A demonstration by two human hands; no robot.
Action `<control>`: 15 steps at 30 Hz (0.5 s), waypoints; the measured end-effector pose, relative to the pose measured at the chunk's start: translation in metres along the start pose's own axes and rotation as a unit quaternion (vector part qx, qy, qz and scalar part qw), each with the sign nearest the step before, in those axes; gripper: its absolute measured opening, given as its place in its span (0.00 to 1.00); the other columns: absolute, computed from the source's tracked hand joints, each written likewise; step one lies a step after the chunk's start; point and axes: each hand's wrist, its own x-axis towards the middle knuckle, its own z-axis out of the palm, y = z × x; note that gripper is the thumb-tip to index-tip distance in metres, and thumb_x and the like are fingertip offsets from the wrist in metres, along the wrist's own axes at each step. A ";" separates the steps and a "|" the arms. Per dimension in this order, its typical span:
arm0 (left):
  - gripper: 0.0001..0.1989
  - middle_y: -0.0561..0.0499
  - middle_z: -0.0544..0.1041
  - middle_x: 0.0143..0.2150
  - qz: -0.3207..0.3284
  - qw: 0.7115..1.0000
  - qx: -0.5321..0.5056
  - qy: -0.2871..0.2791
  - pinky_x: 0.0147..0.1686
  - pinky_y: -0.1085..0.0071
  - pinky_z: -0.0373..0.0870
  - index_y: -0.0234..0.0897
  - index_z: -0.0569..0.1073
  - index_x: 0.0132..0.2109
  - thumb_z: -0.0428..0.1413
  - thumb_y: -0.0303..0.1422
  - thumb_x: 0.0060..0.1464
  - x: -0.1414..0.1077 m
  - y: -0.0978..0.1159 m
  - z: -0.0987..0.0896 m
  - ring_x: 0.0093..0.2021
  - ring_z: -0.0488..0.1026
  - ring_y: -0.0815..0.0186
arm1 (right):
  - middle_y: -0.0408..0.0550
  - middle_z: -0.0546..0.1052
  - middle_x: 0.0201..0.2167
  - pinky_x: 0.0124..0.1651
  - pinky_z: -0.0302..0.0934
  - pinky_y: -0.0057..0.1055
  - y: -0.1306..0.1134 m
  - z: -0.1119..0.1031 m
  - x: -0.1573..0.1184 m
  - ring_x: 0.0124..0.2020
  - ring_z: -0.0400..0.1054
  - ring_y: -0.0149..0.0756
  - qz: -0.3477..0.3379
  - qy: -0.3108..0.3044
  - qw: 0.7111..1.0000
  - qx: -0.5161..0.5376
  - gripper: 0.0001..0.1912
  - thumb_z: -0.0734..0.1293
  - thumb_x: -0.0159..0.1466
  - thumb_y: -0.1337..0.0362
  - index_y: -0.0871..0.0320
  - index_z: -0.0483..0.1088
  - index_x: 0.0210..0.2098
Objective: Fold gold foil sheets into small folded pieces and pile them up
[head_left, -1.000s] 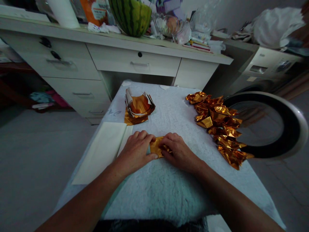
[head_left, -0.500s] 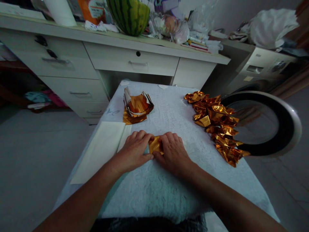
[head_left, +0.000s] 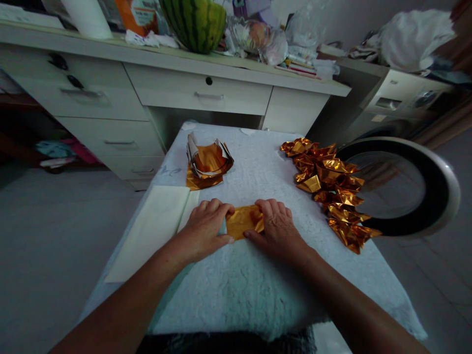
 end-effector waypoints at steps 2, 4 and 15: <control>0.23 0.47 0.69 0.51 0.000 1.000 -0.001 0.002 0.52 0.56 0.61 0.42 0.68 0.53 0.59 0.37 0.49 0.000 -0.001 0.001 0.52 0.63 0.52 | 0.56 0.69 0.49 0.49 0.56 0.47 0.007 -0.002 -0.002 0.48 0.61 0.51 0.007 0.003 1.000 -0.003 0.31 0.69 0.59 0.49 0.58 0.61 0.56; 0.23 0.48 0.69 0.51 0.002 1.000 -0.004 0.005 0.52 0.56 0.61 0.43 0.68 0.54 0.59 0.37 0.49 0.000 -0.002 0.001 0.52 0.63 0.52 | 0.57 0.69 0.50 0.50 0.56 0.47 0.014 -0.003 -0.004 0.48 0.61 0.51 0.015 0.004 1.000 -0.005 0.33 0.69 0.59 0.49 0.57 0.60 0.57; 0.22 0.48 0.69 0.51 0.009 1.000 -0.006 0.010 0.51 0.56 0.61 0.44 0.68 0.53 0.59 0.36 0.49 -0.001 -0.002 0.001 0.51 0.63 0.52 | 0.59 0.67 0.55 0.52 0.58 0.50 0.046 -0.005 -0.014 0.53 0.61 0.54 0.021 0.005 1.000 0.003 0.35 0.70 0.59 0.51 0.57 0.58 0.61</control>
